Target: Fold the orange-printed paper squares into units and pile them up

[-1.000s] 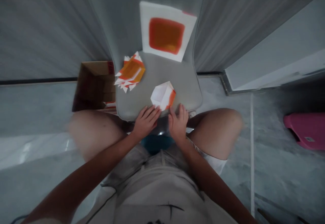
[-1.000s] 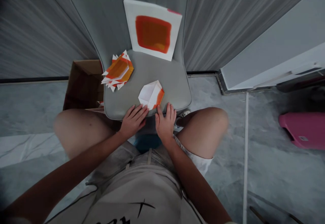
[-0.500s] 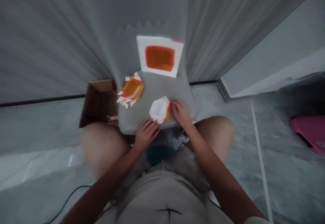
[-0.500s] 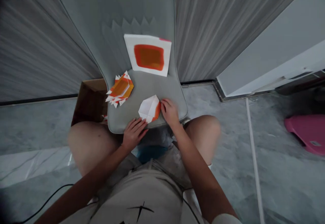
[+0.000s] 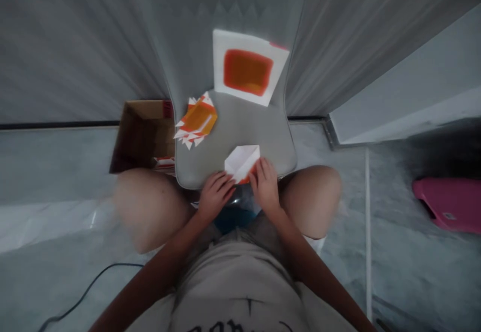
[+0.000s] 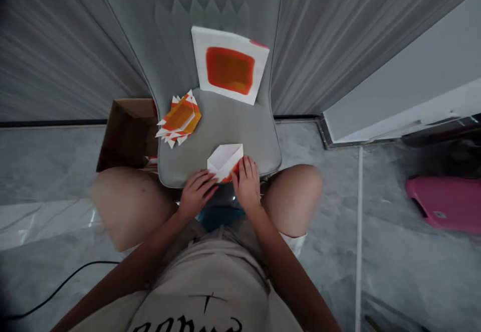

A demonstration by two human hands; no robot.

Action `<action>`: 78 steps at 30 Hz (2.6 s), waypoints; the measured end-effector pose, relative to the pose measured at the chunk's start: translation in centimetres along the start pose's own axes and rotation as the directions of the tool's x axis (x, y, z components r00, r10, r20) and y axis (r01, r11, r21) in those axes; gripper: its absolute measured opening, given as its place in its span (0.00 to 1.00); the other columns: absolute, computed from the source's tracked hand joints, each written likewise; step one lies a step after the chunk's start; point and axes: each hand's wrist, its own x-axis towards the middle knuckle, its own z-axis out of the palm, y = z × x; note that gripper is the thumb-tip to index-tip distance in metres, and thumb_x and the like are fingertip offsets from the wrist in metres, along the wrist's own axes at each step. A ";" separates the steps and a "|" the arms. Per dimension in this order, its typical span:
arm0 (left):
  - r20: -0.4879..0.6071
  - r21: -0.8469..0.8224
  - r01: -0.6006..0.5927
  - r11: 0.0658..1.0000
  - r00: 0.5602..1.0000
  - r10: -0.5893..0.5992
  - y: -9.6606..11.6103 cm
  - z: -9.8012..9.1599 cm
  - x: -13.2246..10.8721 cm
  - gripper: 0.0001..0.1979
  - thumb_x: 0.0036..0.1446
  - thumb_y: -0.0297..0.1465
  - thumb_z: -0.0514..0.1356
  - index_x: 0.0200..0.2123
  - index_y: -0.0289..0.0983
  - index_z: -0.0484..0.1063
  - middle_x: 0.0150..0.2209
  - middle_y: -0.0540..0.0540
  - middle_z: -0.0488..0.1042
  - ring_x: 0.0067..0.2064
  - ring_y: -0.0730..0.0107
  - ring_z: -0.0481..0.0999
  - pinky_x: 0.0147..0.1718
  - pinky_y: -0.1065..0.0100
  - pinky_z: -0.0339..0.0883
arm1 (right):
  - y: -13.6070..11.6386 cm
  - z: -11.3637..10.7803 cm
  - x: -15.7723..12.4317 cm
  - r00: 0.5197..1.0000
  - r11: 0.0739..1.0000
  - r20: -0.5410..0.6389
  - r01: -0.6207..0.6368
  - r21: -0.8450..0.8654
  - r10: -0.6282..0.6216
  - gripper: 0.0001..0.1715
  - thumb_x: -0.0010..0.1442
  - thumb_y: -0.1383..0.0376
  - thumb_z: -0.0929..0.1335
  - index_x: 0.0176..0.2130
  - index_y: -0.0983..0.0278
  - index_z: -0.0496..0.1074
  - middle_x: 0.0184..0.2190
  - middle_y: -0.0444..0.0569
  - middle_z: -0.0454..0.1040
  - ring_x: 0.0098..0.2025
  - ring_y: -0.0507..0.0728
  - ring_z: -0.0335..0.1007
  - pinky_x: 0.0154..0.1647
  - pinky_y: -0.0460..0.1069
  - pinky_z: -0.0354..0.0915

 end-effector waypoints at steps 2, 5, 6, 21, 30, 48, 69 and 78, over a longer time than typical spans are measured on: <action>0.018 -0.041 -0.028 0.999 0.999 0.028 -1.2 -0.5 0.5 0.12 0.67 0.30 0.65 0.52 0.43 0.79 0.51 0.44 0.83 0.60 0.59 0.77 0.58 0.54 0.75 | -0.2 -0.5 -1.4 1.000 1.000 0.008 -0.017 -0.018 0.017 0.32 0.76 0.58 0.59 0.71 0.72 0.63 0.70 0.68 0.65 0.74 0.70 0.57 0.73 0.70 0.58; 0.088 -0.058 -0.084 0.995 0.992 0.089 -2.9 -1.2 1.6 0.10 0.66 0.37 0.67 0.49 0.45 0.81 0.50 0.45 0.83 0.56 0.60 0.79 0.55 0.56 0.73 | 0.6 -1.8 -2.3 1.000 1.000 0.017 0.006 -0.010 -0.006 0.30 0.75 0.61 0.59 0.71 0.68 0.64 0.69 0.66 0.67 0.72 0.69 0.61 0.71 0.69 0.63; 0.119 -0.060 -0.105 0.993 0.987 0.112 -3.2 -1.3 1.9 0.11 0.66 0.39 0.67 0.49 0.46 0.81 0.50 0.45 0.83 0.56 0.60 0.79 0.55 0.56 0.72 | 1.1 -2.4 -2.2 1.000 1.000 0.014 0.019 -0.002 -0.019 0.30 0.75 0.62 0.59 0.71 0.66 0.64 0.69 0.65 0.67 0.71 0.69 0.62 0.70 0.69 0.64; 0.053 0.032 -0.052 0.998 0.997 0.050 -1.0 0.2 0.2 0.14 0.68 0.34 0.64 0.55 0.46 0.78 0.54 0.45 0.82 0.61 0.59 0.77 0.63 0.51 0.69 | 6.8 -2.5 5.9 0.924 0.949 0.217 0.312 0.053 -0.316 0.33 0.72 0.68 0.58 0.72 0.64 0.63 0.71 0.58 0.66 0.74 0.64 0.59 0.73 0.67 0.60; 0.036 0.059 -0.042 0.997 0.999 0.039 -0.7 0.7 -0.2 0.16 0.69 0.33 0.63 0.58 0.46 0.78 0.57 0.44 0.81 0.62 0.59 0.78 0.64 0.49 0.70 | 6.9 -2.6 6.0 0.887 0.916 0.258 0.401 -0.015 -0.384 0.35 0.67 0.72 0.61 0.71 0.67 0.65 0.69 0.62 0.67 0.72 0.67 0.60 0.71 0.68 0.63; 0.074 0.055 -0.164 0.985 0.984 0.160 -2.9 -0.5 -0.1 0.16 0.69 0.32 0.63 0.57 0.51 0.78 0.57 0.48 0.81 0.60 0.59 0.78 0.67 0.44 0.62 | 6.3 -4.4 1.1 0.883 0.887 0.228 0.445 -0.127 -0.410 0.31 0.71 0.62 0.66 0.68 0.69 0.66 0.67 0.66 0.69 0.70 0.71 0.62 0.75 0.72 0.53; 0.042 -0.070 0.188 0.980 0.982 -0.185 -4.1 -1.3 4.1 0.19 0.74 0.44 0.55 0.42 0.41 0.81 0.47 0.43 0.81 0.48 0.60 0.77 0.50 0.56 0.68 | 5.6 -1.0 3.3 0.957 0.917 -0.124 0.287 0.275 -0.263 0.19 0.76 0.54 0.63 0.41 0.59 0.78 0.45 0.52 0.80 0.51 0.61 0.75 0.67 0.66 0.64; -0.044 -0.066 0.049 0.997 0.998 -0.052 -5.1 -1.3 2.8 0.10 0.71 0.39 0.61 0.45 0.46 0.83 0.43 0.46 0.81 0.46 0.62 0.77 0.47 0.57 0.68 | 6.1 -2.7 3.0 0.926 0.863 -0.047 0.366 0.348 -0.373 0.11 0.73 0.59 0.67 0.48 0.57 0.79 0.47 0.51 0.82 0.51 0.61 0.77 0.64 0.64 0.68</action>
